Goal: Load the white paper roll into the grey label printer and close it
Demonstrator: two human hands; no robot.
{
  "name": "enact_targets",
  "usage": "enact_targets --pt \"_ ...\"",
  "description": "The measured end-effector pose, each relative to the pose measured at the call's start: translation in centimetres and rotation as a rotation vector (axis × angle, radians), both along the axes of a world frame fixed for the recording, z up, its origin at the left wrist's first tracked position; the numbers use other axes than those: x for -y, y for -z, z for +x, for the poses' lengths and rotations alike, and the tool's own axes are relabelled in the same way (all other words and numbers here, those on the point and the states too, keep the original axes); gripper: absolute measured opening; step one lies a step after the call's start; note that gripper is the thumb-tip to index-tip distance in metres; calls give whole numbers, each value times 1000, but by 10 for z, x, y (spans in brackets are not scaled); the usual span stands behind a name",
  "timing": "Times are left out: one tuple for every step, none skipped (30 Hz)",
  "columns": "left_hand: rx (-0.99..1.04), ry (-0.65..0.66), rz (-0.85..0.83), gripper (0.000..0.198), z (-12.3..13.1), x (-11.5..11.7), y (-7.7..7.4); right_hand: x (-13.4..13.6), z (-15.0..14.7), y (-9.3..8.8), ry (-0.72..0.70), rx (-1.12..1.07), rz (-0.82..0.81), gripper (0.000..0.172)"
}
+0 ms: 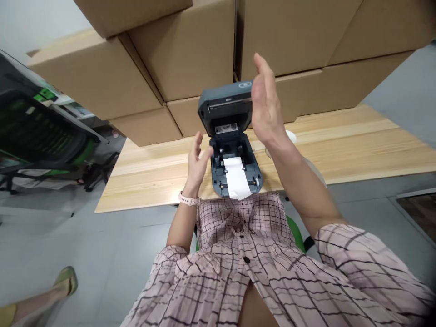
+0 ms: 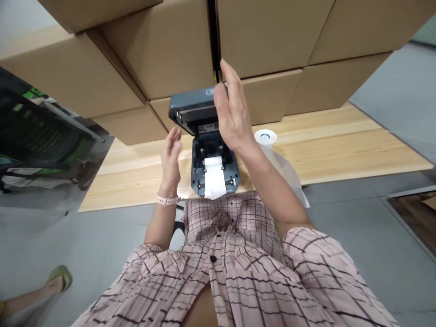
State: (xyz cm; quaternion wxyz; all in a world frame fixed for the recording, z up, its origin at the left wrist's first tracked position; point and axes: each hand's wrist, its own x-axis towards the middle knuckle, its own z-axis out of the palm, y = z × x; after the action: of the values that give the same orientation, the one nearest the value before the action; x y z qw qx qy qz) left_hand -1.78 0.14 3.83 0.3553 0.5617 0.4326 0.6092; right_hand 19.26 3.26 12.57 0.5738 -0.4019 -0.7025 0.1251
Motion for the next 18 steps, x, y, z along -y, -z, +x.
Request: enact_targets --pt "-35 6 -62 88 0 -5 9 -15 -3 -9 12 -3 -5 84" --pt "-66 27 -132 93 0 -8 17 -29 -5 -17 18 2 -18 83" --pt "-82 64 -189 97 1 -9 25 -42 -7 -24 22 17 -35 80" --pt "-78 105 -222 100 2 -9 32 -51 -8 -31 35 42 -45 77" --pt "-64 140 -239 101 3 -9 36 -57 -7 -37 66 76 -33 73" --pt "-46 164 -245 101 5 -8 39 -58 -6 -41 106 117 10 71" --pt "-29 174 -247 99 6 -6 41 -56 -3 -43 139 165 78 68" --pt "-22 174 -250 98 7 -5 41 -49 0 -43 153 217 153 64" --pt "-24 167 -257 96 7 -5 40 -40 4 -41 138 272 210 56" --pt "-34 161 -267 95 7 -5 39 -30 7 -36 86 336 227 45" --pt "-51 155 -275 94 6 -5 37 -21 10 -28 0 418 193 34" --pt "-70 150 -281 93 5 -5 36 -14 13 -18 -103 518 115 28" --pt "-91 142 -283 93 4 -6 36 -9 14 -7 -200 631 19 27" --pt "-110 135 -285 93 3 -6 36 -8 14 4 -285 748 -72 28" --pt "-128 132 -286 93 2 -7 36 -10 13 15 -362 864 -142 29" --pt "-143 134 -285 93 1 -7 36 -13 11 25 -434 969 -195 29" --pt "-153 142 -282 91 0 -6 36 -19 8 33 -497 1054 -232 29" --pt "-156 155 -276 89 0 -6 36 -25 5 39 -551 1119 -262 28"
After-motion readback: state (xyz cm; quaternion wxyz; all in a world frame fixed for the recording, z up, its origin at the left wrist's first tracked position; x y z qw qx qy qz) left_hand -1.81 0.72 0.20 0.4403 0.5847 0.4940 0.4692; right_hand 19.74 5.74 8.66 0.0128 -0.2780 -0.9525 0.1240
